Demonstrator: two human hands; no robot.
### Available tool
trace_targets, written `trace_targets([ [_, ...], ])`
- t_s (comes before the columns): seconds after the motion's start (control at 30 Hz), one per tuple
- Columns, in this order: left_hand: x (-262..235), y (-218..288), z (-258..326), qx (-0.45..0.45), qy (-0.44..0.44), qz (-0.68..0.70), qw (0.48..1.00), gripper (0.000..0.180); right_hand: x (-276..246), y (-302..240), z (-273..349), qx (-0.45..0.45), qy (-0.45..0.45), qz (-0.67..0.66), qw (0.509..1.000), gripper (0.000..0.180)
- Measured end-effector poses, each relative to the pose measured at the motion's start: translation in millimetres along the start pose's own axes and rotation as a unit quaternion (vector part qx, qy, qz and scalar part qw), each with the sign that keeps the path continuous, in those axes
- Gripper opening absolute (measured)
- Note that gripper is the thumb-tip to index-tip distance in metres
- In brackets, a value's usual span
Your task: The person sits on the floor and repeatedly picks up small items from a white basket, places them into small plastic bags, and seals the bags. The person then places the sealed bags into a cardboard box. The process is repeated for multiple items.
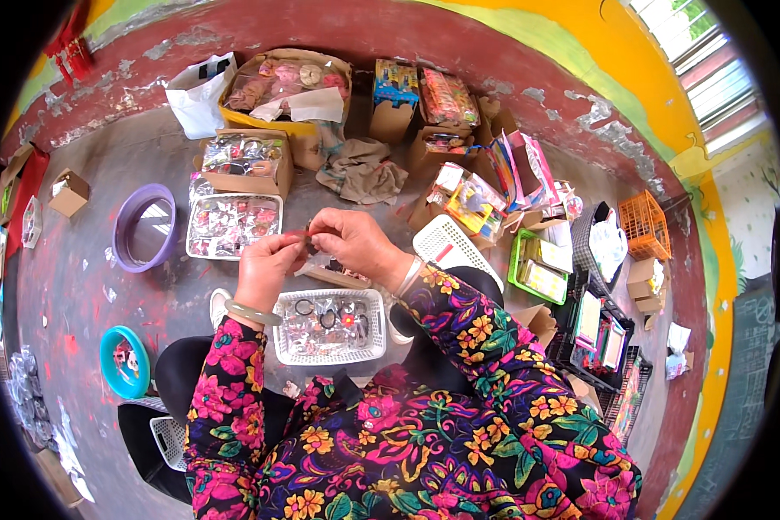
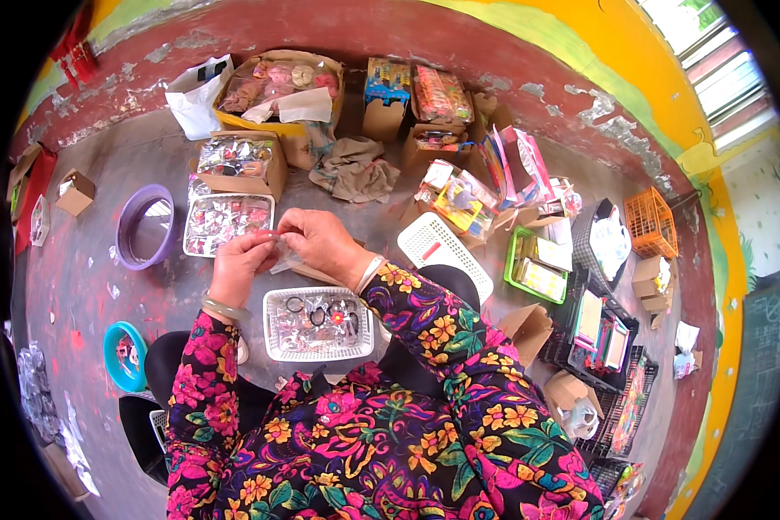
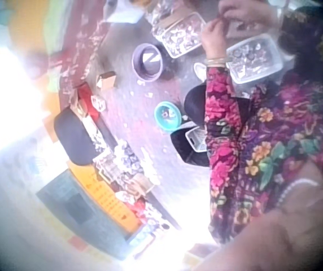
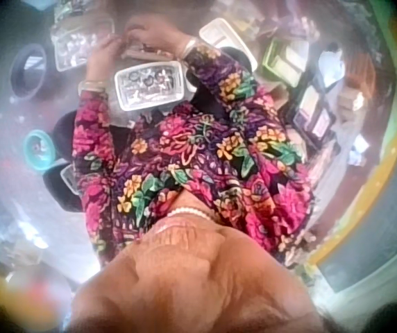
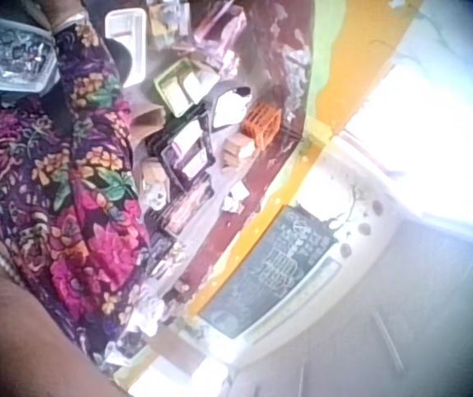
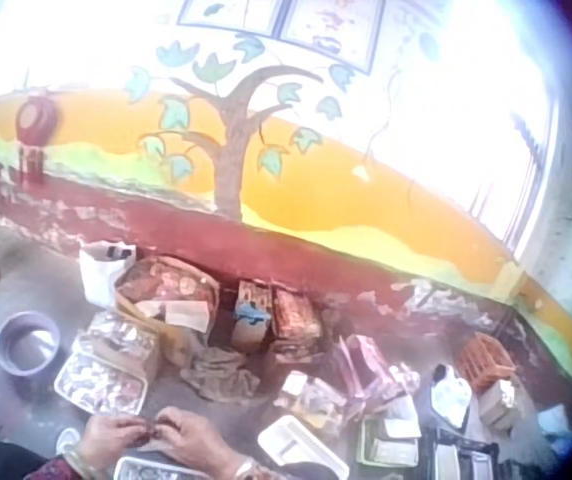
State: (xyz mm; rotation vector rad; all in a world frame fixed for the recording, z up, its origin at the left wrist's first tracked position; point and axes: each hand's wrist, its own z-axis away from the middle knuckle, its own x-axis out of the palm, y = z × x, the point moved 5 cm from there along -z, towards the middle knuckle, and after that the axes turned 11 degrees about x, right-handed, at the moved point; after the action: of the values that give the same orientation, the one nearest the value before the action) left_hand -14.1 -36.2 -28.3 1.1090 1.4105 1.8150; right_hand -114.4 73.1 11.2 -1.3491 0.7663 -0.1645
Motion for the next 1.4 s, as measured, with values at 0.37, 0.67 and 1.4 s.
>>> trace_targets([
  [0.37, 5.3, 5.3, 2.6, 0.079, -0.040, -0.243, 0.966, 0.010, 1.4, 9.9, -1.9, 0.096, -0.081, 0.055, 0.991, 0.012],
  [0.67, 8.0, -4.3, 2.8, 0.060, -0.036, -0.136, 0.988, 0.010, 7.8, 31.9, -6.4, 0.102, -0.084, -0.008, 0.991, 0.017],
  [1.4, -4.6, -1.8, 0.1, 0.173, -0.019, -0.235, 0.956, 0.013, -14.1, 5.3, -7.3, -0.037, 0.028, -0.031, 0.998, 0.014],
])
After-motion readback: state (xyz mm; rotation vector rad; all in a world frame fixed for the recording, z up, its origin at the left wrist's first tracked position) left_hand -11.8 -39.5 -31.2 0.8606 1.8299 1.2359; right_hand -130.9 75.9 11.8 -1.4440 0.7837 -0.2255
